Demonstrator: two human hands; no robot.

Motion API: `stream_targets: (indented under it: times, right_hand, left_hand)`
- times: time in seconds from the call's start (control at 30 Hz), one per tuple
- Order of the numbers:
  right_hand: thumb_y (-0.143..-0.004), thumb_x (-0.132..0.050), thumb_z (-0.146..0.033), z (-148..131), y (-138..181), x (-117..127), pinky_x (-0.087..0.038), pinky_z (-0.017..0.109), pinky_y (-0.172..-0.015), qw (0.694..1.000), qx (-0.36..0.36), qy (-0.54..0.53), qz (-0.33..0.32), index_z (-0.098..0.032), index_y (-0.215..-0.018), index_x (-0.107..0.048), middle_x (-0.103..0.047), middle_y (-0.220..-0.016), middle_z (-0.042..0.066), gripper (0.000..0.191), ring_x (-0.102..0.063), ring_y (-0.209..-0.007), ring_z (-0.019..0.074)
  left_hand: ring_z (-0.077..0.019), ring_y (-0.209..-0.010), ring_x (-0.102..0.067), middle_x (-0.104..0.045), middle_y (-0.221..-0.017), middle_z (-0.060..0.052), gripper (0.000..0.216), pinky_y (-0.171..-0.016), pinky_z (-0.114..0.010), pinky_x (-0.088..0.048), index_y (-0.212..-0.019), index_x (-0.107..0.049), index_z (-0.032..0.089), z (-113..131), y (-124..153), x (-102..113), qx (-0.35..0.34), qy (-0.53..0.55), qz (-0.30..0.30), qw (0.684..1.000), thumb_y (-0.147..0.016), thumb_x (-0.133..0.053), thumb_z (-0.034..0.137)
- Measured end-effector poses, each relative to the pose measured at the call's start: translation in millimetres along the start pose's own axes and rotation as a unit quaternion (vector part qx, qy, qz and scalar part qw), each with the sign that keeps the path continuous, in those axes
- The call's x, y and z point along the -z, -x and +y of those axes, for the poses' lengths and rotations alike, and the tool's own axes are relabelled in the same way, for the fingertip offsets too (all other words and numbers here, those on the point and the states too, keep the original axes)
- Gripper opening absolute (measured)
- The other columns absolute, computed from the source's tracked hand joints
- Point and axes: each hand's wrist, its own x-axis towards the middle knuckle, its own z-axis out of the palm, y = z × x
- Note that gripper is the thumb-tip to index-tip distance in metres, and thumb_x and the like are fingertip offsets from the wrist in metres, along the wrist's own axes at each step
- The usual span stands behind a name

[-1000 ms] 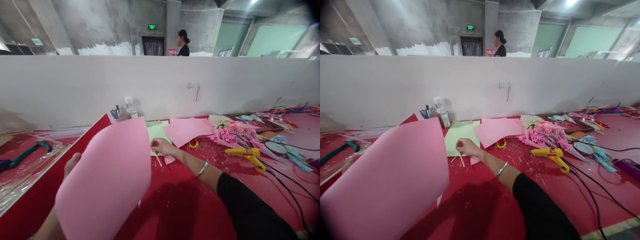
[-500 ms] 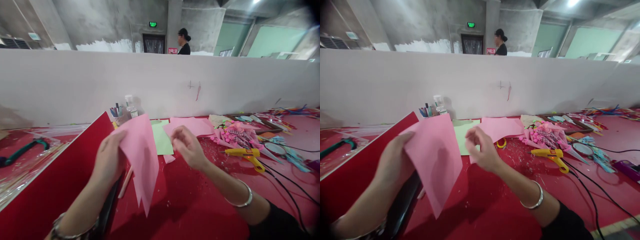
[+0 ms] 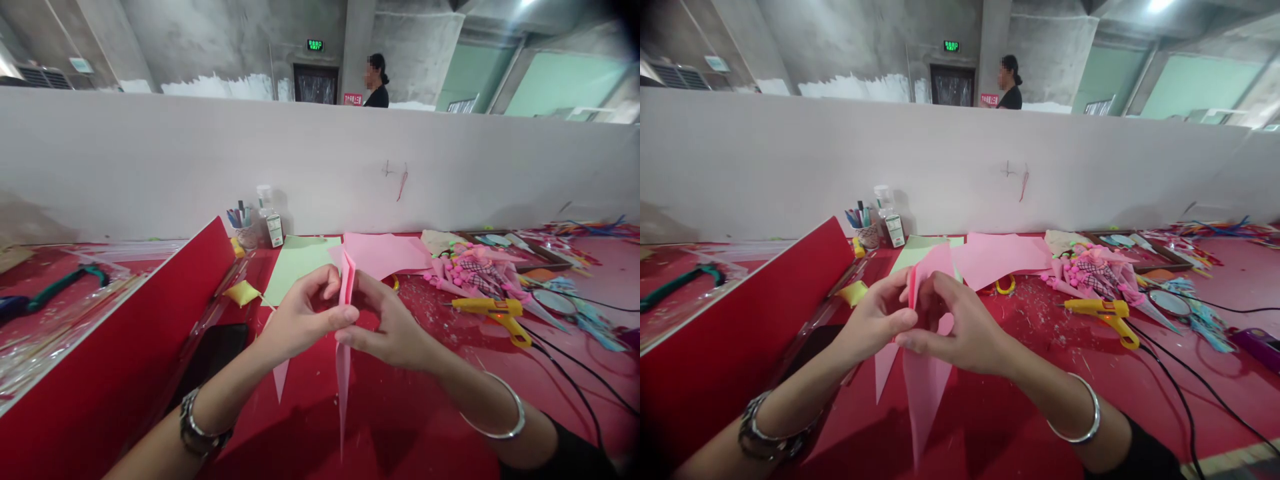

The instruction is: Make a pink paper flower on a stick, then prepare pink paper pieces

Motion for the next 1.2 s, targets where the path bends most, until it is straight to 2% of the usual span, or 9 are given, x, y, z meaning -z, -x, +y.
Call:
stream_targets:
  times: [0.33,0.47,0.57,0.73,0.8,0.87,0.97,1.1,1.2]
  right_hand:
    - [-0.076,-0.039,-0.012,0,8,7,-0.042,0.023,-0.059,0.995,0.010,0.078,0.069,-0.019,-0.073,-0.050,-0.052,-0.073,-0.001,0.014,-0.048,-0.066,0.0104]
    - [-0.077,-0.043,-0.022,6,27,46,-0.039,0.022,-0.050,0.964,-0.067,0.121,0.228,-0.020,-0.059,-0.049,-0.046,-0.056,-0.003,0.019,-0.045,-0.053,0.0102]
    - [-0.074,-0.048,-0.033,16,44,81,-0.044,0.025,-0.058,0.936,-0.135,0.065,0.318,-0.021,-0.069,-0.056,-0.056,-0.068,0.000,0.015,-0.053,-0.065,0.0139]
    - [-0.068,-0.056,-0.037,38,65,96,-0.046,0.029,-0.065,0.905,-0.272,0.068,0.321,-0.022,-0.081,-0.058,-0.060,-0.079,0.002,0.020,-0.056,-0.081,0.0199]
    - [-0.070,-0.053,-0.039,50,71,87,-0.045,0.028,-0.063,0.908,-0.293,0.116,0.276,-0.020,-0.075,-0.057,-0.058,-0.074,0.002,0.019,-0.055,-0.078,0.0203]
    - [-0.073,-0.049,-0.039,64,76,76,-0.042,0.026,-0.056,0.919,-0.296,0.148,0.213,-0.019,-0.066,-0.054,-0.055,-0.065,0.001,0.021,-0.053,-0.068,0.0181]
    - [-0.076,-0.044,-0.038,85,80,66,-0.036,0.023,-0.050,0.928,-0.303,0.155,0.155,-0.018,-0.062,-0.049,-0.048,-0.058,-0.002,0.025,-0.048,-0.058,0.0140]
    - [-0.077,-0.041,-0.039,102,85,68,-0.034,0.023,-0.051,0.924,-0.323,0.154,0.137,-0.017,-0.064,-0.047,-0.047,-0.057,-0.004,0.026,-0.046,-0.057,0.0127]
    - [-0.077,-0.041,-0.040,102,90,69,-0.036,0.024,-0.052,0.918,-0.336,0.154,0.144,-0.017,-0.066,-0.048,-0.050,-0.058,-0.003,0.026,-0.049,-0.057,0.0137]
  left_hand:
    - [-0.0074,-0.048,-0.044,-0.048,-0.054,0.004,0.013,-0.049,-0.019,-0.039,-0.065,-0.052,0.016,5,9,3,0.032,-0.044,0.066,0.996,-0.074,-0.050,0.025]
    - [-0.0089,-0.056,-0.051,-0.058,-0.064,0.003,0.008,-0.055,-0.019,-0.043,-0.074,-0.056,0.015,12,13,42,0.082,0.012,0.216,0.973,-0.067,-0.055,0.019]
    - [-0.0115,-0.059,-0.054,-0.061,-0.068,0.001,0.015,-0.055,-0.021,-0.044,-0.079,-0.057,0.014,13,20,79,0.183,0.045,0.290,0.938,-0.066,-0.053,0.021]
    - [-0.0074,-0.044,-0.044,-0.051,-0.047,0.005,0.011,-0.046,-0.015,-0.033,-0.058,-0.056,0.013,-3,44,111,0.252,-0.159,0.157,0.941,-0.063,-0.058,0.023]
    - [-0.0078,-0.044,-0.043,-0.048,-0.044,0.005,0.018,-0.045,-0.015,-0.029,-0.052,-0.054,0.014,-12,50,110,0.264,-0.311,0.091,0.908,-0.063,-0.059,0.026]
    - [-0.0114,-0.051,-0.048,-0.054,-0.056,0.003,0.015,-0.047,-0.017,-0.029,-0.062,-0.058,0.017,-22,50,100,0.251,-0.468,0.067,0.845,-0.066,-0.057,0.031]
    - [-0.0206,-0.084,-0.052,-0.052,-0.106,-0.007,0.033,-0.059,-0.025,-0.038,-0.107,-0.049,0.020,-37,41,73,0.142,-0.643,0.058,0.750,-0.076,-0.045,0.030]
    - [-0.0189,-0.090,-0.050,-0.050,-0.105,-0.006,0.037,-0.070,-0.029,-0.042,-0.117,-0.040,0.023,-69,21,29,0.002,-0.658,-0.148,0.739,-0.080,-0.038,0.019]
    - [-0.0194,-0.083,-0.050,-0.053,-0.092,-0.007,0.025,-0.069,-0.032,-0.042,-0.102,-0.051,0.017,-98,13,10,-0.020,-0.665,-0.199,0.719,-0.082,-0.034,0.017]
